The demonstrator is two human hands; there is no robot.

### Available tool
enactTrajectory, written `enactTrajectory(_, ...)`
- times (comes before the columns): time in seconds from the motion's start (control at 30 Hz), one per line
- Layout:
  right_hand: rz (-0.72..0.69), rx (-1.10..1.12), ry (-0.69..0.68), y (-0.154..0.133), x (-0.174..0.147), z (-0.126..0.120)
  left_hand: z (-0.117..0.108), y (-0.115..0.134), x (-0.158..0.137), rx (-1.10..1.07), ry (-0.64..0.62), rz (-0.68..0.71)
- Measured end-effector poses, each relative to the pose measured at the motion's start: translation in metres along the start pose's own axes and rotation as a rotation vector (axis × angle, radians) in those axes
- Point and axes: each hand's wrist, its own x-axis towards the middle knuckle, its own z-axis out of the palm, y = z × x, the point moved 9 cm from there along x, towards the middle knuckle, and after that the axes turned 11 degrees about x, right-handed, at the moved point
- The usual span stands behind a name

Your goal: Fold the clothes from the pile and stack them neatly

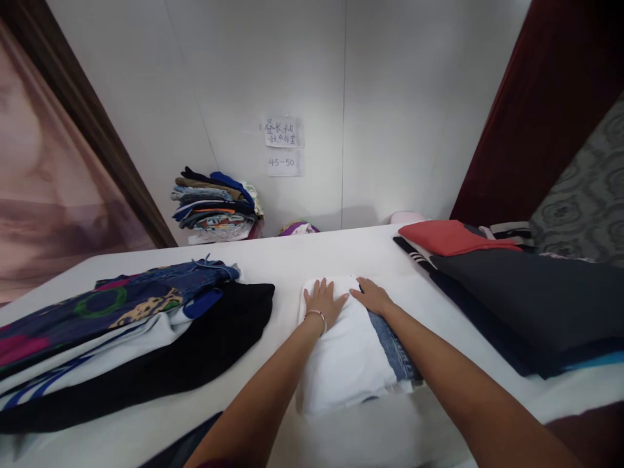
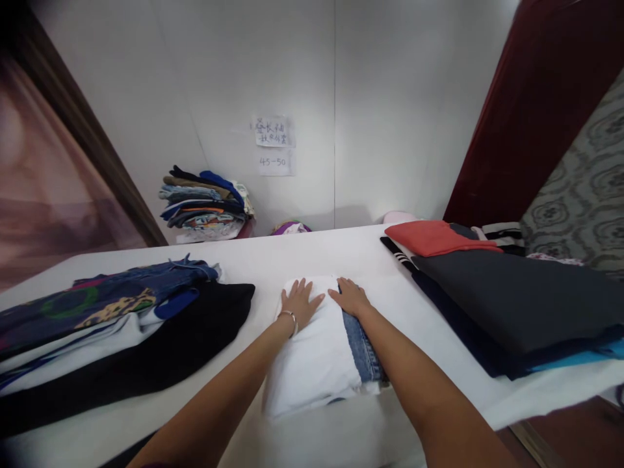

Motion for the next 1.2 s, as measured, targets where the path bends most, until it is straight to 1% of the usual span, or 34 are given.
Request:
enactTrajectory(0.07,-0.010,-0.002,0.009,-0.001,-0.001,0.000,-0.003,0.022,-0.027,0.004,0.096,0.152)
enactTrajectory(0.13,-0.022,-0.006,0.025,-0.002,-0.002,-0.001,0.005,0.041,-0.054,0.014,0.144,0.291)
enactTrajectory(0.17,-0.025,-0.006,0.032,-0.003,-0.003,-0.001,0.010,0.045,-0.065,0.022,0.164,0.319)
enactTrajectory(0.23,-0.024,-0.004,0.033,-0.006,-0.004,-0.002,0.020,0.047,-0.076,0.038,0.187,0.325)
enactTrajectory(0.3,-0.011,-0.010,0.019,-0.013,-0.008,-0.007,0.024,0.046,-0.078,0.050,0.197,0.314)
enactTrajectory(0.37,-0.010,-0.022,0.024,-0.024,-0.018,-0.018,0.024,0.046,-0.077,0.053,0.202,0.312)
enactTrajectory(0.43,-0.082,-0.035,0.113,-0.040,-0.038,-0.037,0.021,0.046,-0.076,0.050,0.213,0.310)
enactTrajectory(0.5,-0.212,-0.049,0.257,-0.054,-0.068,-0.054,0.019,0.046,-0.076,0.040,0.231,0.308)
enactTrajectory(0.53,-0.271,-0.060,0.313,-0.057,-0.085,-0.057,0.019,0.046,-0.076,0.035,0.235,0.311)
enactTrajectory(0.57,-0.307,-0.074,0.337,-0.056,-0.099,-0.055,0.019,0.046,-0.077,0.032,0.235,0.312)
enactTrajectory(0.6,-0.315,-0.086,0.328,-0.049,-0.110,-0.048,0.020,0.046,-0.077,0.032,0.232,0.314)
enactTrajectory(0.63,-0.302,-0.090,0.289,-0.039,-0.118,-0.036,0.021,0.046,-0.077,0.036,0.228,0.316)
enactTrajectory(0.7,-0.249,-0.062,0.211,-0.016,-0.125,-0.013,0.023,0.046,-0.076,0.044,0.226,0.326)
enactTrajectory(0.77,-0.216,-0.021,0.185,0.002,-0.126,0.001,0.024,0.046,-0.075,0.044,0.229,0.331)
enactTrajectory(0.83,-0.219,0.013,0.196,0.010,-0.125,0.006,0.025,0.045,-0.074,0.036,0.228,0.333)
enactTrajectory(0.93,-0.232,0.075,0.221,0.016,-0.129,0.004,0.025,0.044,-0.074,0.029,0.215,0.330)
enactTrajectory(1.07,-0.207,0.229,0.241,0.033,-0.148,0.005,0.019,0.046,-0.075,0.035,0.212,0.333)
enactTrajectory(1.2,-0.165,0.347,0.258,0.053,-0.169,0.011,0.013,0.046,-0.079,0.003,0.168,0.313)
